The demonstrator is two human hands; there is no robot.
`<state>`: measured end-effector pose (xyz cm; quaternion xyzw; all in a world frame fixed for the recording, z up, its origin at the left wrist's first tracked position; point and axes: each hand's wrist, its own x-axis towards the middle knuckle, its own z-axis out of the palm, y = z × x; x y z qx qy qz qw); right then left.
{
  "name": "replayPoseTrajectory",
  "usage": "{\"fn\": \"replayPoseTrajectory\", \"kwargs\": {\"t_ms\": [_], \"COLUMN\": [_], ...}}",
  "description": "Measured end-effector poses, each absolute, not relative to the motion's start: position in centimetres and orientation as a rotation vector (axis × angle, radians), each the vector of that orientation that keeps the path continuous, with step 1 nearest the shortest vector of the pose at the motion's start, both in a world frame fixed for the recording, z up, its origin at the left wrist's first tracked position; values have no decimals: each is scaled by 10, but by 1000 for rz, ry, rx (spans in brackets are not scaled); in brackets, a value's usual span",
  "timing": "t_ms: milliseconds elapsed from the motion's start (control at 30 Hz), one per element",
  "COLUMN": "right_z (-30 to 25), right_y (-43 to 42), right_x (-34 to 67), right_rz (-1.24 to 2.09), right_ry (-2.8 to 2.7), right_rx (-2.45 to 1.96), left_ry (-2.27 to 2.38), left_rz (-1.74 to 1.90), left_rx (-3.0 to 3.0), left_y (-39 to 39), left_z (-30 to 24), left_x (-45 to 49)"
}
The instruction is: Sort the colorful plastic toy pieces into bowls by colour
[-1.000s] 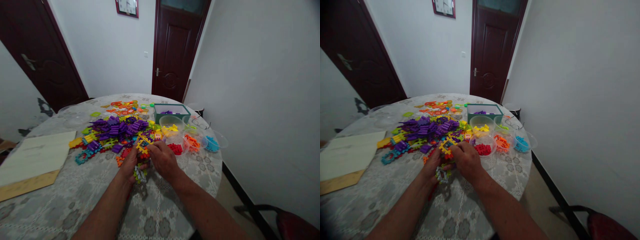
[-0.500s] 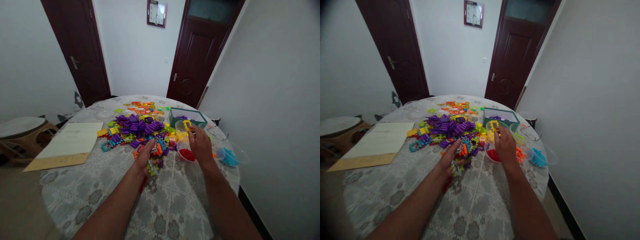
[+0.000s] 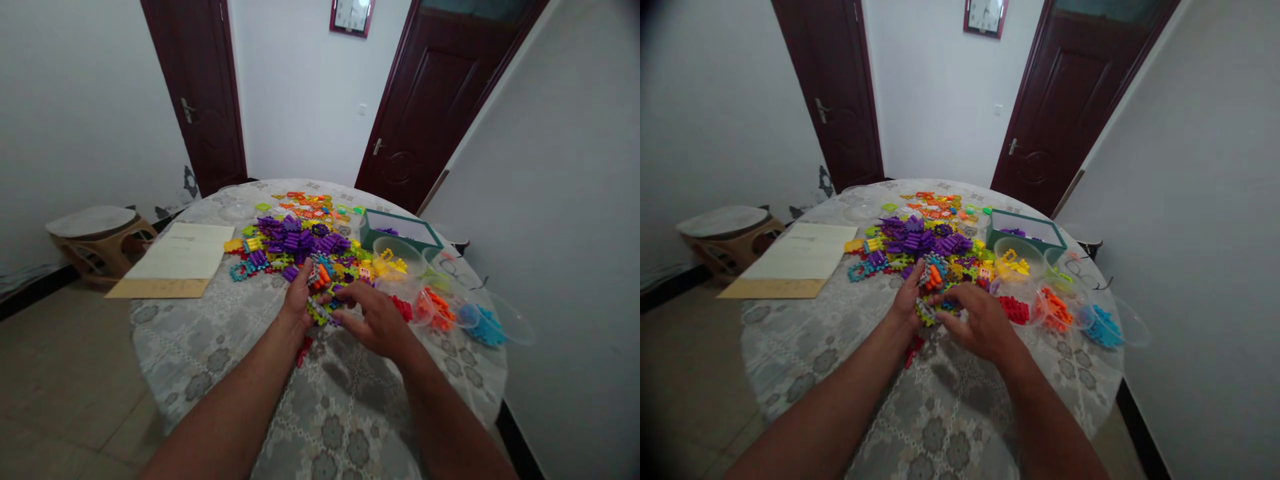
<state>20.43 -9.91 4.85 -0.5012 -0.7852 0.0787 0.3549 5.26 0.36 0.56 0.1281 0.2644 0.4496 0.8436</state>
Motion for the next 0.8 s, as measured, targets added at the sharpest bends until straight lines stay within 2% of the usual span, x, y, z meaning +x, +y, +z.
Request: {"fn": "replayPoseTrajectory", "kwargs": {"t_ms": [167,367,633,800], "right_z": [33,25,64,94], "right_y": [-100,-94,-79,-7], "right_x": [180,178,211,255], "right_rz": [222,157,185,135], "right_ry": [-2188,-2034,-1837,-1839], "right_rx": [-1174,-1141,-1538,-1824], "left_ry": [575,605,606,635], "left_rz": [935,941,904,918], "left_rx": [254,205,242,247], "left_y": [7,9,13,15], "left_z": [8,12,12,7], "left_x": [46,46,39,40]}}
